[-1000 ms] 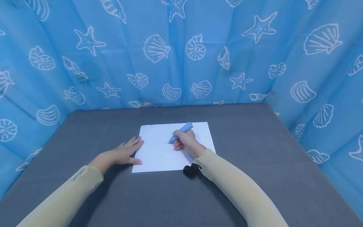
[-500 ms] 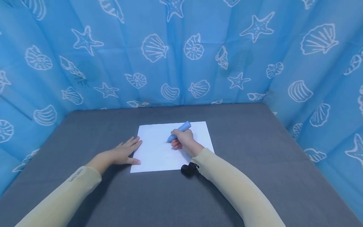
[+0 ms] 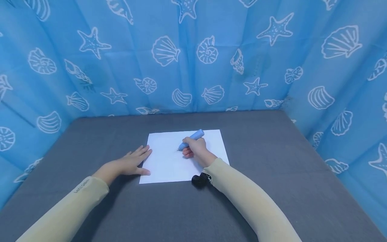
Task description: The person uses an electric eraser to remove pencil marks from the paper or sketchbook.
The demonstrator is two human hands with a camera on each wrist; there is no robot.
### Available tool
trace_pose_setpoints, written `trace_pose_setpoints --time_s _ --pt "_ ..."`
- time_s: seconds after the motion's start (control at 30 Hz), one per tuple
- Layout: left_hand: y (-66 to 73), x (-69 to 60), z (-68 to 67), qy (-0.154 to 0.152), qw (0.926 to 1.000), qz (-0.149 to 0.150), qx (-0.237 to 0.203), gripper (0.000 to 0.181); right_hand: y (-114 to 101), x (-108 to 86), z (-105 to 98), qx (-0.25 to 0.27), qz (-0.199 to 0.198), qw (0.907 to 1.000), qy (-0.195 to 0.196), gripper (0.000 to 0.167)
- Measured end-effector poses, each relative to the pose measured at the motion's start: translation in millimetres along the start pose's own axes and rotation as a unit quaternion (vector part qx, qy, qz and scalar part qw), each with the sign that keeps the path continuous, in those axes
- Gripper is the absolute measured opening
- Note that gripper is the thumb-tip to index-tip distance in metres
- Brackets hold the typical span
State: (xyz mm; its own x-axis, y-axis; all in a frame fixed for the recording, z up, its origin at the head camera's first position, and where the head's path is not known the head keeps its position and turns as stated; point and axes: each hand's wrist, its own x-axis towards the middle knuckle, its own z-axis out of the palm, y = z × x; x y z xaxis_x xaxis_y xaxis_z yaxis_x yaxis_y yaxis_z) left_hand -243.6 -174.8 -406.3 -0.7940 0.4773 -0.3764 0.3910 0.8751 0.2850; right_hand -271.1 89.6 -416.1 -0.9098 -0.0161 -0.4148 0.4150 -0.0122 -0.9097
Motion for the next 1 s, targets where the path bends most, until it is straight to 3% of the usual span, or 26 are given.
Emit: trace_pose_setpoints --time_s 1.0 --pt "-1.1 0.3 0.3 0.002 1.0 0.004 -0.002 0.097 2.0 0.0 9.2 0.018 -0.015 0.9997 -0.009 0.022"
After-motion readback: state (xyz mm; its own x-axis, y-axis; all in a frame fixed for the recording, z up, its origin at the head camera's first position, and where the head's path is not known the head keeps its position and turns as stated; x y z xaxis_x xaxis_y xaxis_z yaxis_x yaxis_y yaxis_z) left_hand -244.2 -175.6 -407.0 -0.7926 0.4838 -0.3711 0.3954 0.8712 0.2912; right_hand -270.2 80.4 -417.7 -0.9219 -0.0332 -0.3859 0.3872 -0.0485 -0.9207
